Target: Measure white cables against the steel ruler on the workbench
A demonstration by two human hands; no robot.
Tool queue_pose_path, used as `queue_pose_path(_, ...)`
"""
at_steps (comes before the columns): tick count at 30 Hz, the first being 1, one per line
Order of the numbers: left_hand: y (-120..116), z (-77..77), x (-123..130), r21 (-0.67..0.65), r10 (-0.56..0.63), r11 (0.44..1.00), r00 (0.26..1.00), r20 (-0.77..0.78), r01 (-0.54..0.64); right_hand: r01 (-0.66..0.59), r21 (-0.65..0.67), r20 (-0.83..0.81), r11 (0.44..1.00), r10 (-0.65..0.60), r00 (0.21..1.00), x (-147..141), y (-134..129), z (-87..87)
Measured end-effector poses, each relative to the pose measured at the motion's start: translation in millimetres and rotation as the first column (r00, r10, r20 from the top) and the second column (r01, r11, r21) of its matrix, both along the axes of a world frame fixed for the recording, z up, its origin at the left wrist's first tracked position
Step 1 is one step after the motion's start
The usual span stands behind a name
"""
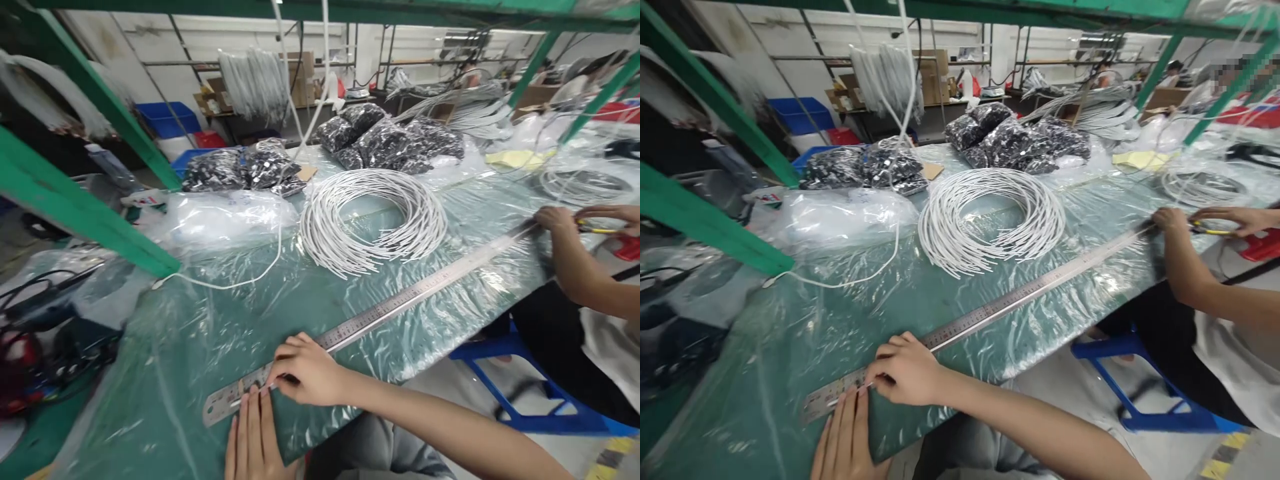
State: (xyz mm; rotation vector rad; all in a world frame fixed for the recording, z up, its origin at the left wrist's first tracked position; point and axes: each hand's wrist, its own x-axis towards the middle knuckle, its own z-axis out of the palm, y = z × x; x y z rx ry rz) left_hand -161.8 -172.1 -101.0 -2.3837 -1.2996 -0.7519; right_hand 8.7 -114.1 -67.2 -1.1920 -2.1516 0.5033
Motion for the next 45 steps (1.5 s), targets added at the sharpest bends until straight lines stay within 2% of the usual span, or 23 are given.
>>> queue_pose_path(3,-3.5,2.3,4.5,0.055,0.036,0.998,0.999,0.012,-0.037,-0.001,-0.049,-0.045,0.999,-0.001,0.999,-0.5,-4.6,3.2)
queue_pose_path(10,-11.6,6.0,5.8,0.054,0.06,0.997,0.995,-0.083,-0.055,0.013,-0.093,-0.114,0.996,-0.024,0.993,-0.8,-13.0,5.4)
queue_pose_path(19,-21.6,8.1,16.3,0.093,0.178,0.981,0.978,-0.108,-0.168,-0.024,-0.096,-0.079,0.995,0.017,0.997,3.7,-19.3,3.7)
queue_pose_path(28,-22.0,6.0,18.7,0.087,0.199,0.978,0.976,-0.085,-0.192,-0.028,-0.088,-0.067,0.996,0.022,0.998,4.8,-19.5,2.9)
queue_pose_path(40,-8.2,1.1,14.0,0.014,0.082,0.996,0.995,0.056,-0.083,-0.011,-0.022,0.033,1.0,0.012,0.999,4.9,-8.6,6.0)
queue_pose_path(45,-2.8,0.1,10.7,-0.048,0.027,0.999,0.998,0.051,-0.024,0.0,0.003,0.084,1.0,0.0,0.996,5.0,-3.2,5.0)
